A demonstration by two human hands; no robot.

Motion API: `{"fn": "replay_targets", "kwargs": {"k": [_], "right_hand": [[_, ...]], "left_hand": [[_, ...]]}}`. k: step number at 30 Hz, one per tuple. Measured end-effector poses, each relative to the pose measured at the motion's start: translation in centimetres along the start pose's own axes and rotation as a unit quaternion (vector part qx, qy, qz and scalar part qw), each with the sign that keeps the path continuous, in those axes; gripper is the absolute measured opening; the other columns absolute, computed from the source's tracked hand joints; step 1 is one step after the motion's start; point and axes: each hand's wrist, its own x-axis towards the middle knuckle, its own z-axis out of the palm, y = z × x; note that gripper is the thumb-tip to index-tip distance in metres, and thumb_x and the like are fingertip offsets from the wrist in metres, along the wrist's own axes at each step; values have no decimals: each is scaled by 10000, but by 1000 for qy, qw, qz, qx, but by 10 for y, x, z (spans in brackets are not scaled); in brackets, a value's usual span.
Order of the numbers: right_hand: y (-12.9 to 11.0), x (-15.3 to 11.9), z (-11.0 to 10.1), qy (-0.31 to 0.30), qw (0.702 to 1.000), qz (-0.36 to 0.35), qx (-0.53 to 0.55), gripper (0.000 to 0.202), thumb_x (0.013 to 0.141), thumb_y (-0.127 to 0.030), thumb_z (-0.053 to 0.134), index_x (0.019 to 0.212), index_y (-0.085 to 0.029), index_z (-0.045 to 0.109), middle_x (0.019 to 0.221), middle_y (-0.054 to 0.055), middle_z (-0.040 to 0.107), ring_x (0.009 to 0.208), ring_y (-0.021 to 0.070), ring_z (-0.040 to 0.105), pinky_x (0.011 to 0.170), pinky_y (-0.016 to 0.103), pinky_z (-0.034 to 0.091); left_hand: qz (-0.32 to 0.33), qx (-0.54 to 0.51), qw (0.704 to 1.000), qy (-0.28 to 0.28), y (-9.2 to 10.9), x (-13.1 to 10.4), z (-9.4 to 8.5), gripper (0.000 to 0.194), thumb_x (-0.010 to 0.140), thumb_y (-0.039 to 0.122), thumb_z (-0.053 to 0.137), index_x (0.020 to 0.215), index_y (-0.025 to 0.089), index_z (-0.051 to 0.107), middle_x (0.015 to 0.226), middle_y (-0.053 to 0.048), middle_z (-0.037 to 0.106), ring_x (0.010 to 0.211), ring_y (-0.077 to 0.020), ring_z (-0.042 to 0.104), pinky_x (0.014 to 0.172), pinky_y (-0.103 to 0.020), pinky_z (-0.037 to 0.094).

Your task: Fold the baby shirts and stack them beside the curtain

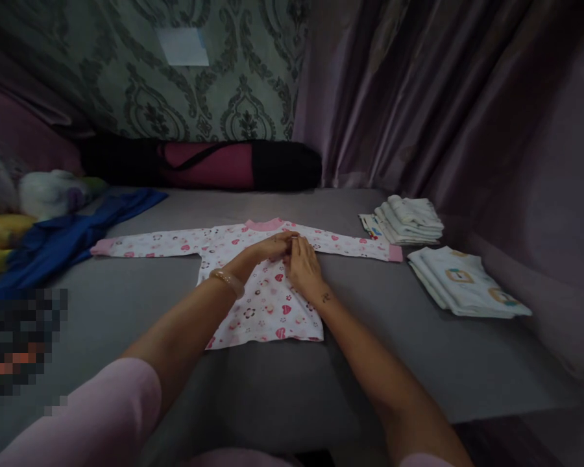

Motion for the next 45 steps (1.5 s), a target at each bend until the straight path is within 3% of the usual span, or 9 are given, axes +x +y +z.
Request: {"fn": "replay_targets", "kwargs": {"k": [4,10,16,20,33,36,39,42,45], "right_hand": [[3,-12,1,-46,997,-22,-63,668,953,-425,315,1451,17,267,1515,225,283,1430,301,167,1159,479,101],[-3,-40,-23,-120,984,-105,-80,660,963,-506,271,1473,-87,290,1539,184,259,1442,277,146,1154,515,29],[-11,-62,-40,-192,965,-173,-54,596,974,-480,294,1464,-142,330,1551,166,238,1442,267,151,1156,519,84],[-15,-78,-48,-216,955,-202,-28,571,975,-446,321,1486,-192,286,1560,138,224,1444,250,152,1156,527,102],[-38,-154,-79,-260,944,-205,10,685,941,-374,420,1530,-223,104,1579,70,147,1447,257,132,1172,486,191],[-40,-168,-90,-277,938,-207,7,714,909,-349,471,1529,-232,138,1569,72,173,1432,267,199,1139,461,291],[-42,-164,-105,-312,917,-244,38,603,884,-322,511,1466,-259,364,1510,71,347,1355,245,384,1057,373,414],[-53,-135,-116,-345,898,-250,105,379,901,-324,496,1269,-320,589,1252,37,639,1101,207,616,898,311,503],[-71,-85,-110,-365,890,-223,160,308,952,-324,412,1145,-291,650,1067,25,710,952,178,652,845,287,489]], "left_hand": [[-13,57,997,40,-7,1,2,492,869,207,384,1348,135,468,1333,-135,569,1142,-191,594,948,-288,475],[-23,115,992,40,1,-7,3,469,938,370,344,1298,134,531,1493,-127,372,1345,-230,406,1064,-323,385],[34,-1,999,-5,-7,-13,10,596,894,208,466,1462,161,292,1426,-156,466,1267,-225,503,970,-342,481],[87,-25,996,-1,-16,-12,15,639,847,138,529,1447,144,311,1423,-192,459,1324,-226,439,1035,-378,428],[119,174,976,45,-13,-18,21,503,860,152,469,1362,132,439,1391,-140,512,1264,-199,501,1070,-362,392],[122,186,973,55,3,-46,4,428,864,181,486,1291,156,507,1333,-119,565,1217,-196,534,1036,-337,413],[104,181,972,107,18,-102,-28,323,883,281,496,1177,183,584,1259,-102,611,1140,-202,569,970,-321,441],[-19,158,971,181,26,-173,-61,271,882,333,468,1026,185,645,991,-74,691,856,-178,628,763,-280,476],[-172,175,943,226,24,-240,-77,254,850,338,455,854,188,661,737,-29,657,683,-156,567,646,-261,420]]}}
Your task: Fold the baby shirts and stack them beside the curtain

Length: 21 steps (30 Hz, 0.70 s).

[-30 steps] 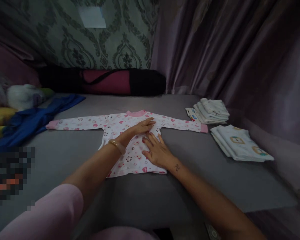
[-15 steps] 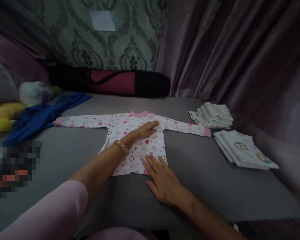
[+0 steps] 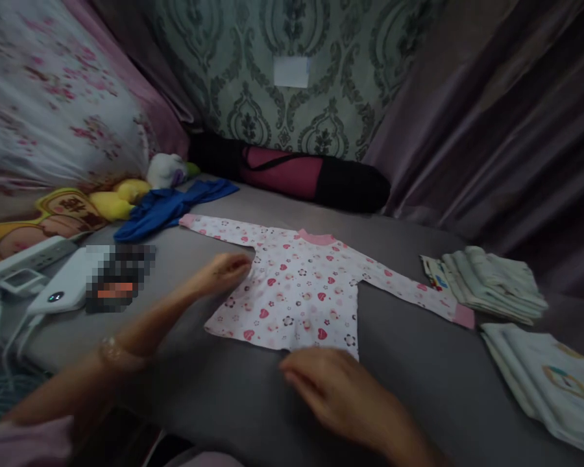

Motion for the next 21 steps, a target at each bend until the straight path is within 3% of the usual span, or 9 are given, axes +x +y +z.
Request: {"fn": "replay_targets", "kwargs": {"k": [4,7,10,14,21], "right_hand": [[22,89,-20,94,994,0,-49,333,960,-271,359,1124,-244,648,1119,38,686,1024,195,619,900,327,455],[40,155,-14,136,983,-2,-123,404,922,-147,332,1220,-208,600,1273,64,614,1184,199,544,1005,335,400],[48,202,-1,145,971,0,-191,472,898,-93,312,1315,-143,527,1390,105,516,1313,210,427,1101,357,297],[48,234,14,135,967,30,-212,493,945,-181,284,1408,-59,400,1486,166,378,1384,250,319,1130,413,236],[58,242,26,160,968,73,-178,557,967,-316,260,1467,-74,298,1555,118,247,1428,247,207,1154,446,147]], "left_hand": [[-115,-27,993,-3,-20,-50,-9,306,829,397,442,804,172,648,689,-16,636,629,-151,542,577,-253,372],[-161,-52,986,7,-15,-73,-1,327,832,426,448,829,173,656,731,-22,658,665,-161,566,588,-255,375],[-183,-58,981,19,-4,-84,7,329,844,437,455,847,178,657,743,-28,664,678,-168,575,578,-253,361],[-191,-64,979,15,2,-88,13,329,849,461,467,873,184,643,740,-31,650,661,-166,560,564,-254,343],[-211,-149,966,-8,-6,-82,15,382,758,529,560,865,166,607,673,6,570,610,-143,495,531,-244,315]]}}
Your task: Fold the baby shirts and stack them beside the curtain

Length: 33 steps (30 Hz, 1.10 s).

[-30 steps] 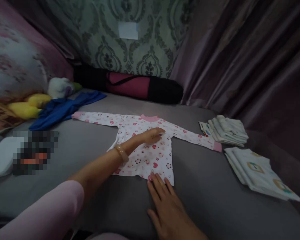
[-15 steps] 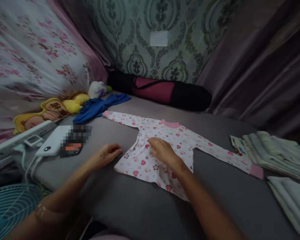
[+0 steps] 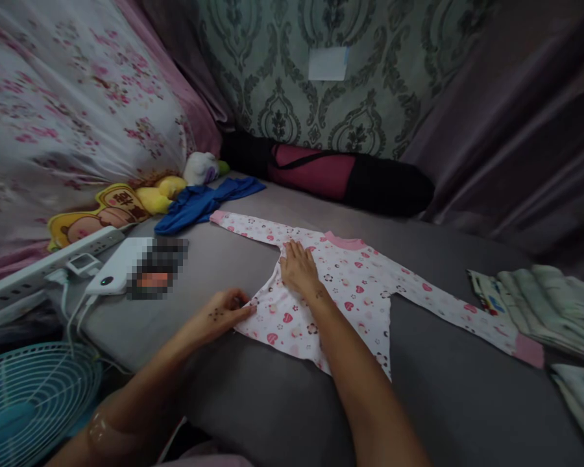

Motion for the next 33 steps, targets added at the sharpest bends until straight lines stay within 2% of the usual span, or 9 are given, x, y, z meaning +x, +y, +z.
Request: {"fn": "replay_targets", "kwargs": {"k": [6,11,18,22,24,26,29,31,33], "right_hand": [[-4,-2,4,14,999,38,0,654,958,-474,254,1481,-81,278,1558,102,243,1433,257,173,1158,456,70],[-5,-4,6,36,998,46,4,659,955,-498,254,1485,-107,281,1558,84,247,1434,245,165,1157,434,41],[-4,-2,11,44,998,43,27,658,953,-502,273,1477,-106,301,1555,91,256,1437,244,157,1158,436,24],[4,0,-4,-11,993,33,112,611,964,-475,239,1467,-140,327,1554,78,261,1441,211,166,1169,431,30],[16,-5,-18,-44,982,31,180,616,969,-488,181,1471,-158,322,1553,68,267,1432,180,207,1171,388,111],[35,-15,-33,-38,979,33,199,636,964,-510,183,1478,-156,306,1559,76,249,1429,172,218,1160,352,178],[64,-38,-46,-1,993,44,108,621,954,-485,268,1476,-152,311,1567,97,221,1446,215,157,1173,412,124],[76,-55,-47,-2,997,64,42,609,956,-447,277,1479,-137,300,1572,114,196,1452,241,122,1172,464,97],[80,-68,-42,-16,997,79,7,611,959,-431,264,1484,-117,283,1574,131,177,1453,254,108,1167,484,104]], "left_hand": [[-4,-44,998,-48,-10,-3,-12,414,746,573,528,716,160,560,628,26,479,584,-113,410,530,-241,283],[-17,56,998,1,-21,-9,-7,387,808,547,478,711,177,531,653,10,511,615,-135,440,544,-254,278],[1,142,988,52,-18,-22,-3,230,888,431,420,923,214,486,755,-4,598,679,-168,528,592,-267,329],[3,198,979,42,-10,-28,-4,221,922,401,382,914,217,506,781,-21,625,708,-173,569,602,-265,346],[9,237,971,39,-6,-30,-6,222,933,386,379,923,216,522,799,-29,635,726,-178,584,619,-269,363],[21,281,959,36,-3,-31,-7,221,940,367,380,934,207,533,828,-46,641,749,-192,596,634,-282,383],[81,350,929,86,3,-26,-5,231,945,332,369,943,178,542,920,-101,624,828,-230,602,687,-327,429],[173,351,912,121,9,-16,4,264,959,313,327,988,167,545,1018,-132,605,937,-241,595,769,-355,459],[294,317,896,100,15,-1,19,310,979,309,280,1100,169,529,1164,-140,581,1100,-227,556,890,-363,457]]}}
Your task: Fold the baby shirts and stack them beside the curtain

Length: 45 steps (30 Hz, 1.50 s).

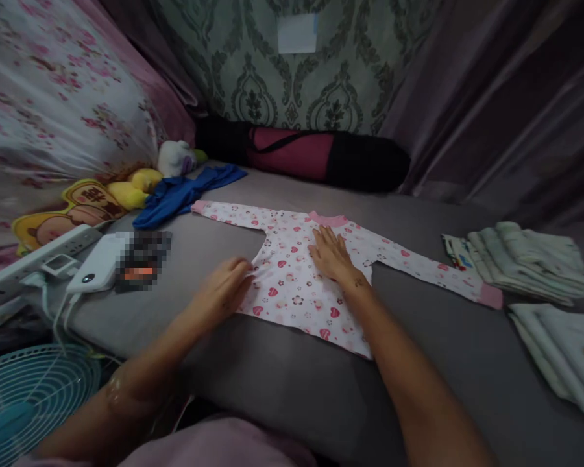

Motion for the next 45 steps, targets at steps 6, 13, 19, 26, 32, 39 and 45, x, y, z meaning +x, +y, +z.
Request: {"fn": "replay_targets", "kwargs": {"k": [6,13,19,26,32,39,45], "right_hand": [[-16,-28,21,-15,999,-24,-33,610,971,-453,197,1494,-145,267,1574,108,189,1449,250,130,1165,504,98],[-33,-72,17,-35,993,-104,-32,629,967,-515,225,1503,-186,251,1581,100,160,1455,248,81,1169,502,75],[-46,-125,6,-55,981,-187,-12,545,988,-458,246,1490,-250,291,1573,80,198,1448,240,134,1168,495,114],[-57,-174,-3,-72,978,-187,47,554,968,-456,348,1495,-312,260,1571,22,191,1446,246,148,1176,516,110],[-55,-213,-11,-99,977,-162,95,614,936,-466,440,1497,-331,234,1577,9,141,1447,250,140,1180,522,106],[-35,-176,-44,-109,966,-123,198,387,956,-407,396,1286,-323,579,1361,-1,558,1255,194,505,1067,378,384],[-31,-45,-10,42,997,16,55,537,969,-309,255,1442,-82,372,1535,138,288,1428,227,222,1166,415,162]], "left_hand": [[142,23,982,-122,9,33,41,544,991,463,231,1397,133,378,1513,-157,332,1428,-284,224,1149,-469,206],[181,31,970,-157,-12,30,36,606,983,526,176,1472,187,287,1566,-96,215,1453,-213,143,1182,-405,112],[203,31,965,-161,-23,19,27,614,976,544,206,1488,208,250,1573,-82,193,1461,-204,82,1182,-391,92],[203,9,960,-192,-31,-1,8,735,881,658,386,1497,292,224,1575,-67,185,1457,-244,114,1173,-433,114],[154,-14,965,-210,-45,-20,-6,578,958,522,347,1488,312,251,1557,-38,258,1448,-228,171,1169,-452,140],[124,-67,985,-105,-30,24,-4,377,986,341,303,1192,239,602,1230,-57,640,1211,-201,531,1125,-440,278],[98,-26,995,-23,9,118,68,499,894,112,315,1380,19,377,1455,-223,397,1377,-243,345,1117,-399,315]]}}
